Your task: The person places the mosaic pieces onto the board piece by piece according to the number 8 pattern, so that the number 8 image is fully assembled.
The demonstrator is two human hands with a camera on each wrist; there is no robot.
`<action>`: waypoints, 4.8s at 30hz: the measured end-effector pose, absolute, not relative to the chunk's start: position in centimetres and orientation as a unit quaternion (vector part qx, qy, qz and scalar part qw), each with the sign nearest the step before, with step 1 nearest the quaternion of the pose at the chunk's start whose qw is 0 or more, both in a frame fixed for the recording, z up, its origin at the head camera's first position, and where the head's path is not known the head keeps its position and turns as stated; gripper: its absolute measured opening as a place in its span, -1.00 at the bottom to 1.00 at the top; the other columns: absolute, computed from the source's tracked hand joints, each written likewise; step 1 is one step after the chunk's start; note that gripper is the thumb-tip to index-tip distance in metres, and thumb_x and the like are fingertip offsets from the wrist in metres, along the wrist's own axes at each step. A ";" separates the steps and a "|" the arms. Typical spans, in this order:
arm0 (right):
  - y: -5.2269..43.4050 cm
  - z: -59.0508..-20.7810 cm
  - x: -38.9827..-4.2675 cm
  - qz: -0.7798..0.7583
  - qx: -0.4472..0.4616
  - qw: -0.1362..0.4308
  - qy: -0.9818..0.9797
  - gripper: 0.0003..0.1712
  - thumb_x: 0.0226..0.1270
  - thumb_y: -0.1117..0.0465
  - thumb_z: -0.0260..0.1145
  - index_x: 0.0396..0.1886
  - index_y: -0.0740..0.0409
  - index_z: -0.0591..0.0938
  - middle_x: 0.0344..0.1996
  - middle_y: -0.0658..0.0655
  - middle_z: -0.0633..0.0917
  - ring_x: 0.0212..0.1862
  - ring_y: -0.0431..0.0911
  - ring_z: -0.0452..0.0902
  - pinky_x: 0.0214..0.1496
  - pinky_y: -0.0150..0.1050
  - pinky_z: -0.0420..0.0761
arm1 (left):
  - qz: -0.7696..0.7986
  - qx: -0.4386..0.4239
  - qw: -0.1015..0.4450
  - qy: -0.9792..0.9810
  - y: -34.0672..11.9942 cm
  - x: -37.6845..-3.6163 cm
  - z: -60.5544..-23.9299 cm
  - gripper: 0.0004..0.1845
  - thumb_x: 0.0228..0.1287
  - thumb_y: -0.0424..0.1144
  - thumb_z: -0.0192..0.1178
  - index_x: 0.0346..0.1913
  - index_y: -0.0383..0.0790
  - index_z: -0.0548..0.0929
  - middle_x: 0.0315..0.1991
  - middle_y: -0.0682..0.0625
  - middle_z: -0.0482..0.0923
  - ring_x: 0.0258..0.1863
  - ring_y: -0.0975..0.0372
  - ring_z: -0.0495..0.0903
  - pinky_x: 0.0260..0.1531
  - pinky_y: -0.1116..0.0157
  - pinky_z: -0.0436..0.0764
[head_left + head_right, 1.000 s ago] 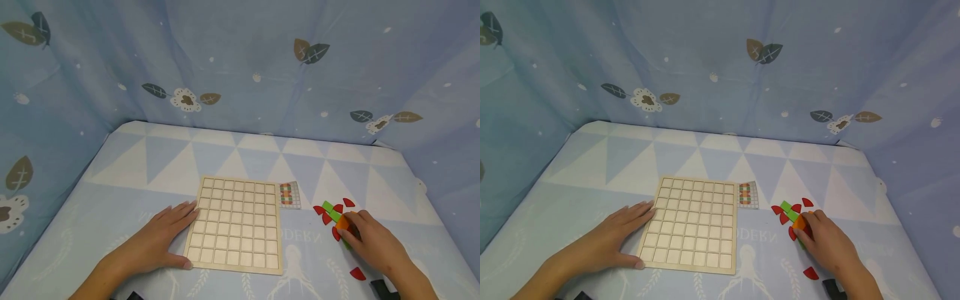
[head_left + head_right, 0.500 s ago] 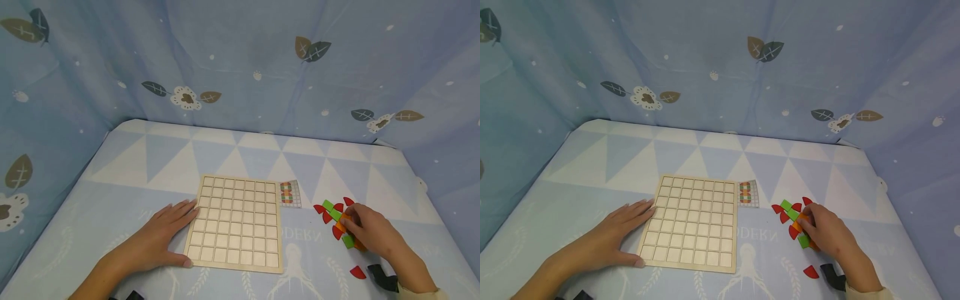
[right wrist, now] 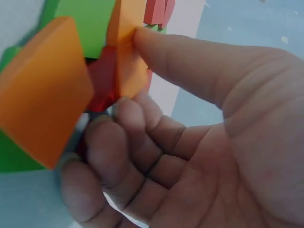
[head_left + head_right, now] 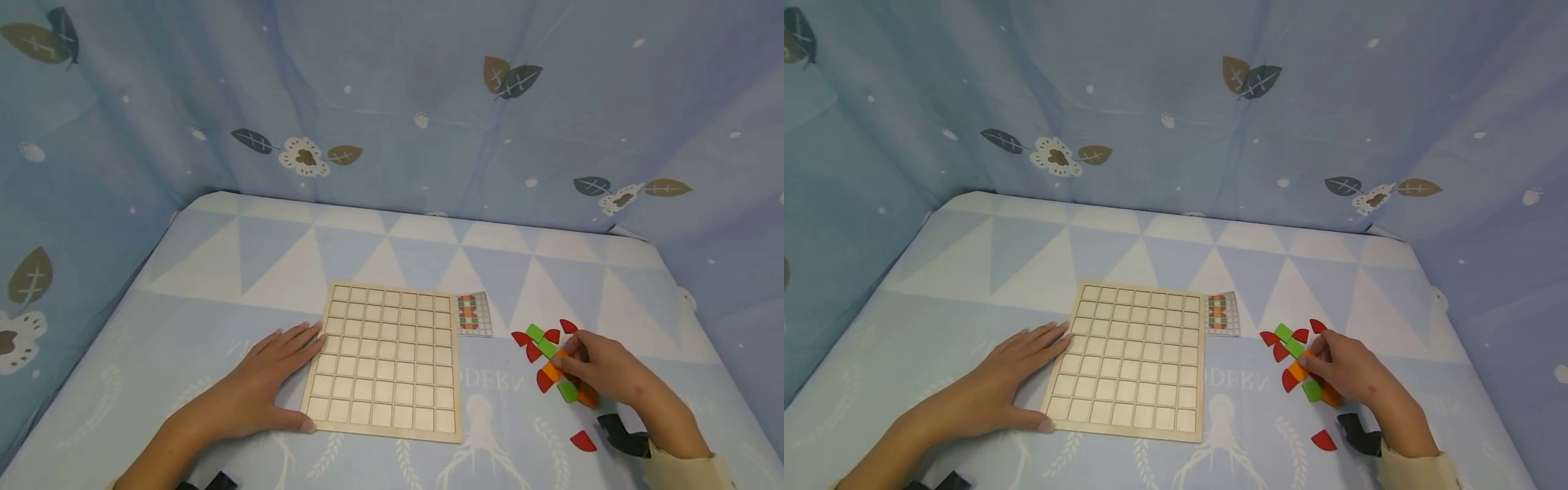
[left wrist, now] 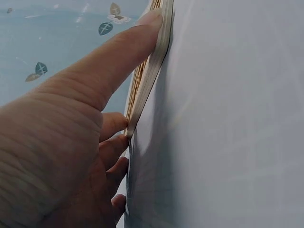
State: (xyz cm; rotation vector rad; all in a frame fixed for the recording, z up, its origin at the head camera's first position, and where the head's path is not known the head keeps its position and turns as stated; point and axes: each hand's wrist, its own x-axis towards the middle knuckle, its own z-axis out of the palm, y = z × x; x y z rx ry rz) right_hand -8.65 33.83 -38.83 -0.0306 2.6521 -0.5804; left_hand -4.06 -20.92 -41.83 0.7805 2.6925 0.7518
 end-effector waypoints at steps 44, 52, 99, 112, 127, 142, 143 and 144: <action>30.9 -37.3 -7.2 -0.248 -0.130 0.039 0.959 -0.82 0.43 0.20 0.46 -0.06 0.17 0.77 -0.35 -0.10 0.74 -0.37 -0.20 0.58 -0.38 -0.33 0.64 | 0.290 0.267 0.143 0.908 -21.0 -4.2 -42.1 0.24 0.08 0.46 0.39 0.70 -0.04 0.09 0.71 0.05 -0.11 0.68 0.02 -0.20 0.51 0.31 -0.50; 25.7 -35.6 -9.1 -0.288 -0.170 0.059 0.941 -0.91 0.46 0.23 0.43 -0.11 0.08 0.73 -0.37 -0.04 0.73 -0.48 -0.16 0.59 -0.43 -0.30 0.63 | 0.299 0.265 0.146 0.905 -21.2 -4.0 -42.1 0.26 0.06 0.44 0.42 0.70 -0.05 0.08 0.71 0.05 -0.13 0.68 0.02 -0.23 0.51 0.28 -0.51; 10.9 -39.3 -18.5 -0.254 -0.295 0.086 0.917 -0.87 0.54 0.21 0.34 -0.17 0.10 0.80 -0.25 0.00 0.72 -0.25 -0.12 0.59 -0.12 -0.13 0.62 | 0.303 0.248 0.178 0.903 -21.3 -4.3 -41.9 0.36 -0.07 0.46 0.48 0.71 -0.04 0.05 0.72 0.07 -0.19 0.68 0.03 -0.30 0.54 0.03 -0.42; 9.7 -39.3 -16.4 -0.185 -0.275 0.034 0.943 -0.83 0.55 0.30 0.31 -0.28 0.13 0.78 -0.36 0.01 0.63 -0.35 -0.13 0.53 -0.26 -0.22 0.58 | 0.304 0.254 0.166 0.903 -21.5 -4.3 -42.2 0.34 -0.07 0.45 0.48 0.71 -0.01 0.06 0.71 0.09 -0.18 0.68 0.05 -0.29 0.54 0.09 -0.42; 11.1 -37.4 -11.5 -0.183 -0.303 0.096 0.930 -0.92 0.49 0.21 0.35 -0.21 0.13 0.68 -0.34 0.01 0.67 -0.29 -0.12 0.59 -0.22 -0.19 0.59 | 0.311 0.260 0.157 0.900 -21.4 -4.3 -42.0 0.32 -0.02 0.45 0.46 0.70 -0.07 0.08 0.71 0.01 -0.15 0.68 -0.03 -0.25 0.53 -0.03 -0.38; 17.8 -36.2 -5.8 -0.166 -0.295 0.183 0.923 -0.41 0.49 -0.05 0.38 0.41 0.08 0.61 0.36 0.02 0.60 0.43 0.00 0.47 0.39 0.07 0.50 | 0.301 0.259 0.151 0.905 -21.2 -4.1 -42.1 0.33 -0.05 0.48 0.45 0.71 -0.03 0.07 0.71 0.04 -0.15 0.68 -0.01 -0.24 0.54 0.10 -0.43; 18.3 -36.2 -5.5 -0.167 -0.290 0.184 0.924 -0.40 0.49 -0.08 0.37 0.42 0.06 0.60 0.36 -0.01 0.60 0.41 -0.01 0.49 0.38 0.06 0.51 | 0.301 0.258 0.152 0.905 -21.2 -4.1 -42.1 0.33 -0.04 0.48 0.45 0.71 -0.03 0.07 0.71 0.04 -0.15 0.68 -0.01 -0.24 0.54 0.10 -0.43; 18.8 -36.2 -5.2 -0.170 -0.284 0.185 0.925 -0.39 0.50 -0.10 0.35 0.42 0.05 0.60 0.35 -0.03 0.61 0.41 -0.03 0.49 0.38 0.06 0.52 | 0.302 0.258 0.153 0.905 -21.2 -4.1 -42.1 0.32 -0.04 0.48 0.44 0.71 -0.03 0.07 0.71 0.04 -0.15 0.68 -0.01 -0.25 0.54 0.10 -0.43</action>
